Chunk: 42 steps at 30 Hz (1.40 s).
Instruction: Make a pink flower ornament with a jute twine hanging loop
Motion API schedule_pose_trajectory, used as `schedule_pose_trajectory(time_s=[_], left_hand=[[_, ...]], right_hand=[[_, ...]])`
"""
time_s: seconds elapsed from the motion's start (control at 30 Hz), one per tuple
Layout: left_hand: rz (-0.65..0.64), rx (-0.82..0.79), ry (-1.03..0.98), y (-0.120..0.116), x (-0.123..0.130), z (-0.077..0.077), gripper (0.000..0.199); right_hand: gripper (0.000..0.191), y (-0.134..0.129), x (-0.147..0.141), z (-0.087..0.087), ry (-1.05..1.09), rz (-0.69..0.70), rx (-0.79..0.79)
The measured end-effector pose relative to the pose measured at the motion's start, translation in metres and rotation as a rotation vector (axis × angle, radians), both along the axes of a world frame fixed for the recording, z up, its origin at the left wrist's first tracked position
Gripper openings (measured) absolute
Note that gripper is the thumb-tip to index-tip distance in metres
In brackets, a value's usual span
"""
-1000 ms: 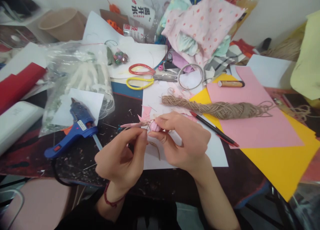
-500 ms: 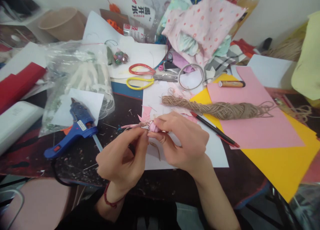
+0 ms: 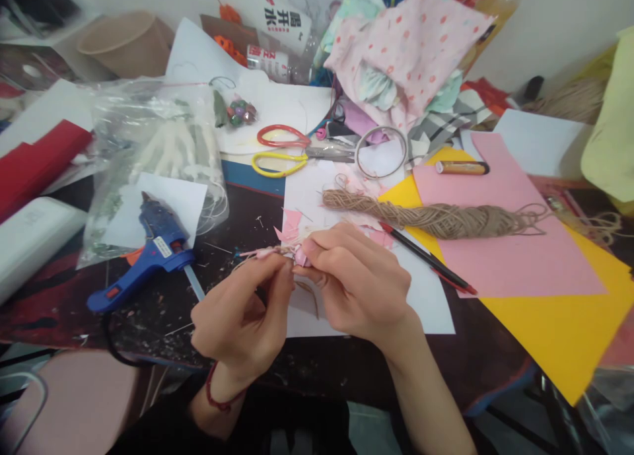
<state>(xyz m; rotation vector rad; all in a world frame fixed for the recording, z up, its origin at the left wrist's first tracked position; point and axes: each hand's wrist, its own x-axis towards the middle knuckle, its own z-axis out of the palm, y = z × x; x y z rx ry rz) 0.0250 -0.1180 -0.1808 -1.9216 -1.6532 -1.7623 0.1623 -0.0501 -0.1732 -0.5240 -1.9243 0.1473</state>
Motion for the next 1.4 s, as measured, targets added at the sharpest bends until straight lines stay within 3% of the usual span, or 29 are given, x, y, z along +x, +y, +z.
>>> schedule_pose_trajectory(time_s=[0.43,0.57,0.77,0.97,1.1,1.2,1.33,1.4], left_hand=[[0.011,-0.030,-0.006,-0.002,-0.001,0.000,0.014],[0.024,-0.013,-0.023,0.001,0.001,0.001,0.013],[0.029,-0.016,0.040,-0.012,0.002,0.007,0.011],[0.257,-0.059,0.191,-0.013,-0.033,0.011,0.004],[0.270,-0.296,0.338,0.004,-0.047,0.007,0.016],[0.172,-0.358,0.372,0.007,-0.046,0.025,0.033],[-0.060,0.031,0.061,-0.007,-0.042,0.081,0.021],[-0.183,0.147,0.023,-0.018,-0.041,0.106,0.015]], right_hand=[[0.013,-0.003,-0.006,0.003,-0.042,0.027,0.016],[0.010,-0.005,-0.006,0.000,0.050,0.055,-0.065],[0.029,0.002,0.003,-0.005,0.291,-0.043,-0.199],[0.025,0.008,0.004,0.009,0.402,0.203,-0.313],[0.017,0.005,0.005,0.026,0.437,0.341,-0.503],[0.018,0.000,0.006,0.045,0.396,0.372,-0.524],[0.019,-0.010,0.002,0.076,0.304,0.400,-0.472],[0.019,-0.017,-0.002,0.090,0.278,0.409,-0.424]])
